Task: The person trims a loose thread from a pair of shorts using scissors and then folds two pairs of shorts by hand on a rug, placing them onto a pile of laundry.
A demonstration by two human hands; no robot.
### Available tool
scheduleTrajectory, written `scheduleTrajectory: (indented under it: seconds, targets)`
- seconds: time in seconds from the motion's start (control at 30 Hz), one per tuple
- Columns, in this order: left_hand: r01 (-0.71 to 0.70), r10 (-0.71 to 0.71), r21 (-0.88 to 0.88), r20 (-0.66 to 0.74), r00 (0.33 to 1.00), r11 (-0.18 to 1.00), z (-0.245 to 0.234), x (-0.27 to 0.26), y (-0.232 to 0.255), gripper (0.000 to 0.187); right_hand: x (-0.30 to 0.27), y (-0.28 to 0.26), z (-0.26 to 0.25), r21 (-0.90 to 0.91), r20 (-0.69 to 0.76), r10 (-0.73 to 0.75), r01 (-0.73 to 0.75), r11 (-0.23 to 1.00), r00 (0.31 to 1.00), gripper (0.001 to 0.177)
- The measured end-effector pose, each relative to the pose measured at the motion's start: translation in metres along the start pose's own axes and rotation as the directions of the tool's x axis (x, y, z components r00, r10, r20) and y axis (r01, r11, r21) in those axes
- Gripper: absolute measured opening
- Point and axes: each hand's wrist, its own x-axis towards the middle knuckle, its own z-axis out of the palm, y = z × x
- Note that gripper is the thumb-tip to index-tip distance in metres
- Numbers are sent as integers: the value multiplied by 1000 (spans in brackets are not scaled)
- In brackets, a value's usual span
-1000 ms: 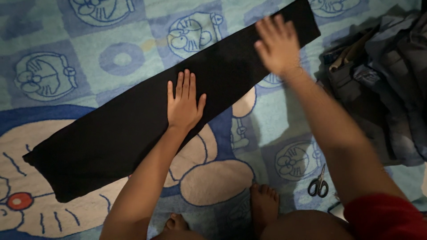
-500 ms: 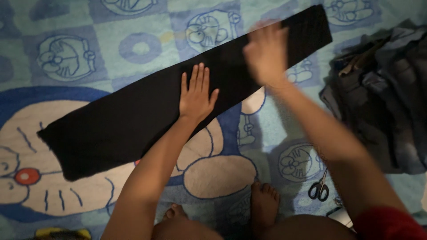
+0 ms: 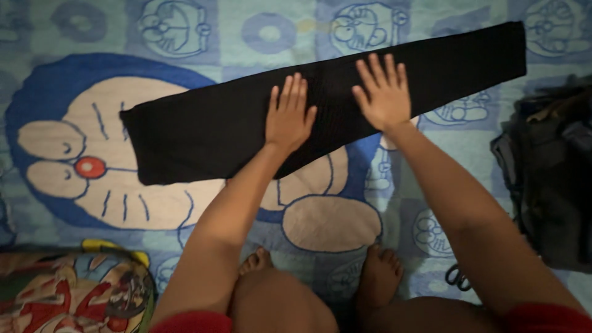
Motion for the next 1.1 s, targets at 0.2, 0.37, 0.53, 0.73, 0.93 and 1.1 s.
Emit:
scheduleTrajectory:
  seconds: [0.2,0.37,0.53,0.73,0.93,1.1]
  targets:
    - [62,-62,65,-7,998,996,-23,-47,-67,68,-4,9,3,-10,44,61,-61,998,997,65]
    - [177,-178,60,22,984,982,-45,-84,-112,71,-4,9,6,-4,69,57,-57,998,996,67]
    - [216,-212,63,-64,975,974,-73,-97,-137,64,-1,-27,10,177,-136,31,-7,984,990,69]
    - [837,-590,67,-678,437,543,-85,-120,-235,82,7,-123,13,161,-15,-248,247,956,969,61]
    - [819,-850,-242,-56,523,520,-72,-132,-293,77,3,-147,17,143,127,-314,296,945,941,68]
    - [811,-849,-257,-102,518,525,-99,-138,-283,71,3,-143,25,107,178,-289,273,956,941,70]
